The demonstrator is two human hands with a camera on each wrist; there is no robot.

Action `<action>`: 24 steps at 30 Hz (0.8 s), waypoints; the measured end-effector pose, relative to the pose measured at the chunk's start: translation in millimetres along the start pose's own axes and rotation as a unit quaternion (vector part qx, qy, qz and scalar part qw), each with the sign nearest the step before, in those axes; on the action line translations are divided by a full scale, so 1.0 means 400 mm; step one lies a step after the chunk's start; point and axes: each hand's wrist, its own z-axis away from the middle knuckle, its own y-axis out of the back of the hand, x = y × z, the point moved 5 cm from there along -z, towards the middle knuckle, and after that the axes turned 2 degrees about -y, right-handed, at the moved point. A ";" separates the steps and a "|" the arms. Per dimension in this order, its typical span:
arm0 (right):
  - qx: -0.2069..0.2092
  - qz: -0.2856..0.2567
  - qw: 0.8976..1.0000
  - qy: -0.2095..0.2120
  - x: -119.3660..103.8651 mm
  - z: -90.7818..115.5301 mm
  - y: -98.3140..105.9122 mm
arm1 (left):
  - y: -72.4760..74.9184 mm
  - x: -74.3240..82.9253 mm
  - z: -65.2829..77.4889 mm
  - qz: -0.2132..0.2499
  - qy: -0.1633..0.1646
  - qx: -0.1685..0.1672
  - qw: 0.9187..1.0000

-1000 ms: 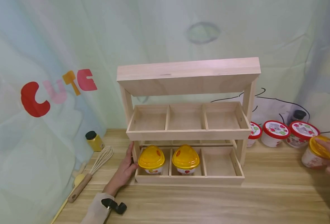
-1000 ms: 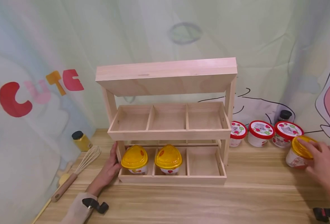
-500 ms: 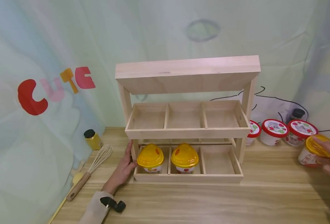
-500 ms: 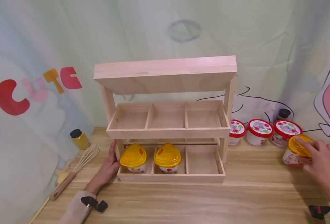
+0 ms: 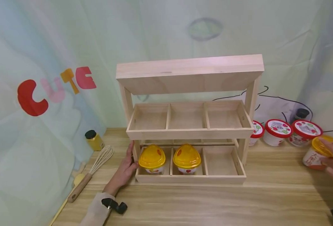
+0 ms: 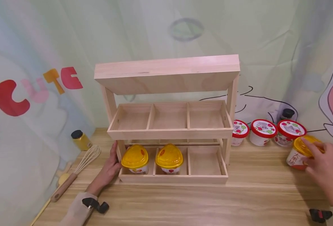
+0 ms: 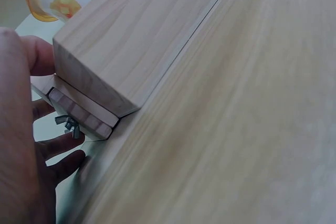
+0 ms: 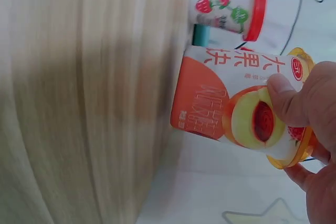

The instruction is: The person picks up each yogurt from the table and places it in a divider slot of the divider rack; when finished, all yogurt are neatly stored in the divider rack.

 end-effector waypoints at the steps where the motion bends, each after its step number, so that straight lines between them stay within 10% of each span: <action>1: -0.004 0.000 1.000 -0.007 -0.002 0.001 0.003 | 0.000 0.001 -0.001 -0.002 -0.004 0.002 1.000; 24: 0.033 -0.053 0.997 0.048 -0.168 0.047 0.084 | -0.004 -0.008 0.000 0.004 0.015 0.001 1.000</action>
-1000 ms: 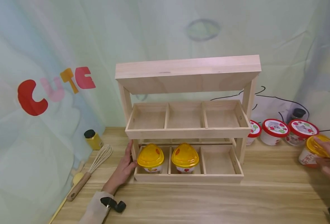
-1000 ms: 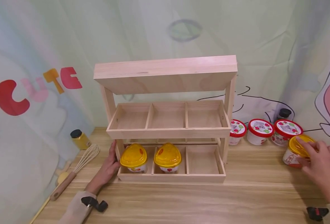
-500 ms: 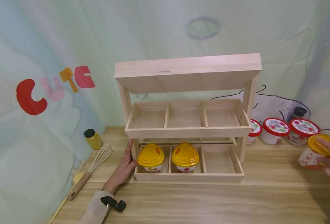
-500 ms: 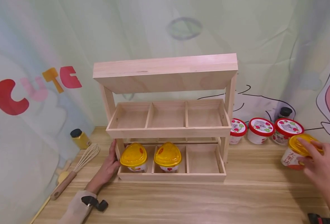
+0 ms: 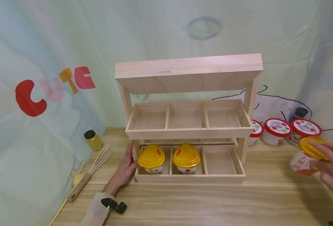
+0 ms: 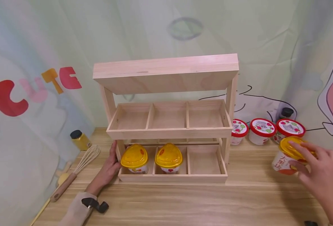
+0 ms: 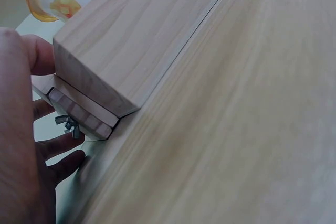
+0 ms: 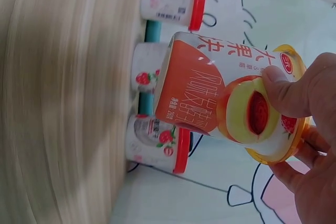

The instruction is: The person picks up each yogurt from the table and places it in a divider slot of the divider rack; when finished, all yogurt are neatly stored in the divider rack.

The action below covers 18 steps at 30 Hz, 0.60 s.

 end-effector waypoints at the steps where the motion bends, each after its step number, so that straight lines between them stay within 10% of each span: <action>1: -0.006 0.002 1.000 -0.002 -0.007 0.003 0.001 | 0.002 0.011 -0.002 -0.001 -0.007 0.004 1.000; 10: 0.012 0.020 0.999 0.031 -0.062 0.001 0.019 | 0.015 0.115 -0.023 0.014 0.002 0.013 1.000; 18: -0.042 0.055 0.998 0.004 -0.110 0.011 0.025 | 0.016 0.123 -0.026 0.004 -0.002 0.010 1.000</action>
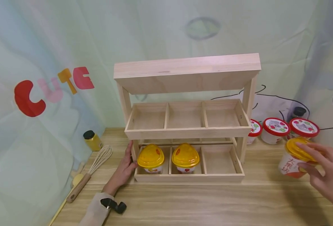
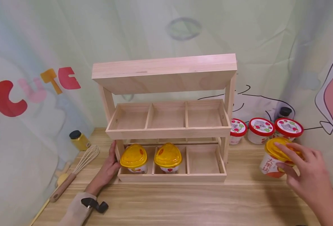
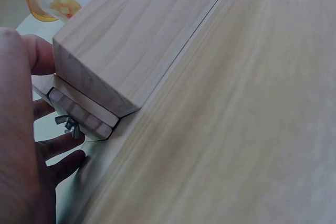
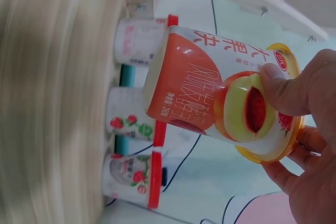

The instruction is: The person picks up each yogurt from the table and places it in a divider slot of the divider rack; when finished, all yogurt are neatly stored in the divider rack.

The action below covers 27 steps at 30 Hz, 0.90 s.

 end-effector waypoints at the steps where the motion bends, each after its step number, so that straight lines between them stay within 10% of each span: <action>1: 0.000 -0.002 1.000 0.007 -0.007 0.000 0.001 | 0.000 -0.010 0.003 -0.004 -0.006 0.003 1.000; 19: 0.046 -0.086 0.986 0.135 -0.145 -0.013 0.030 | -0.009 -0.092 0.020 -0.011 -0.017 0.008 1.000; 27: 0.047 -0.107 0.977 0.176 -0.177 -0.015 0.022 | 0.002 -0.012 0.001 -0.018 -0.009 0.005 1.000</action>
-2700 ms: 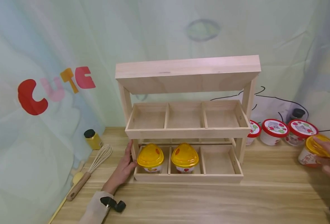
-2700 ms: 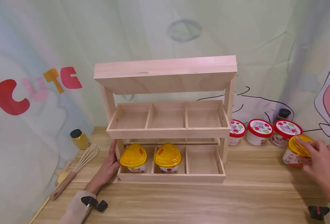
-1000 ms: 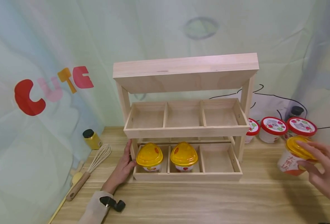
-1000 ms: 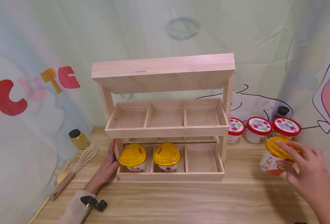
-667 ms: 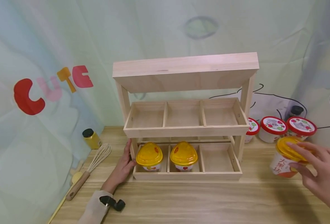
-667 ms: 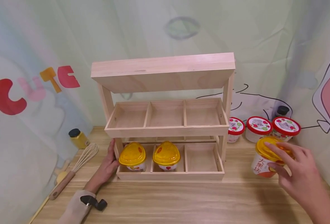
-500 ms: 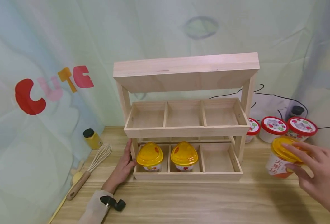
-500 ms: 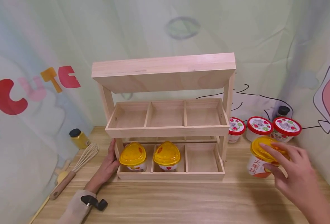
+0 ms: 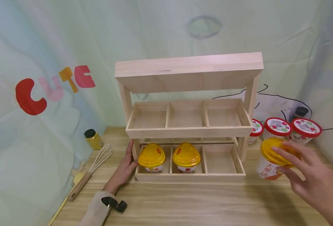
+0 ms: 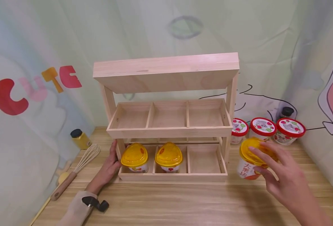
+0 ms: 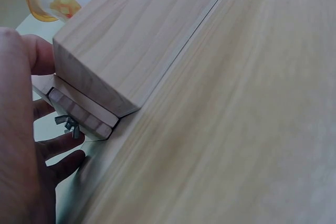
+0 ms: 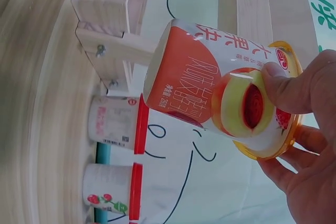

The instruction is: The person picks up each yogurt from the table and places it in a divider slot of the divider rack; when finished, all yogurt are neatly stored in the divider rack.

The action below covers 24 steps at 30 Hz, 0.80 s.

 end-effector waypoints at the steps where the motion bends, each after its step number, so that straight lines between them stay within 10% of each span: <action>1: 0.001 -0.001 1.000 0.004 -0.001 0.000 -0.002 | -0.003 -0.014 0.003 0.002 0.004 -0.003 1.000; 12: 0.015 -0.058 0.998 0.029 -0.039 -0.016 -0.036 | 0.000 0.018 -0.005 -0.001 0.029 -0.013 1.000; 24: -0.052 -0.084 0.995 0.018 -0.087 -0.039 -0.090 | -0.018 -0.113 0.024 0.020 -0.010 -0.008 1.000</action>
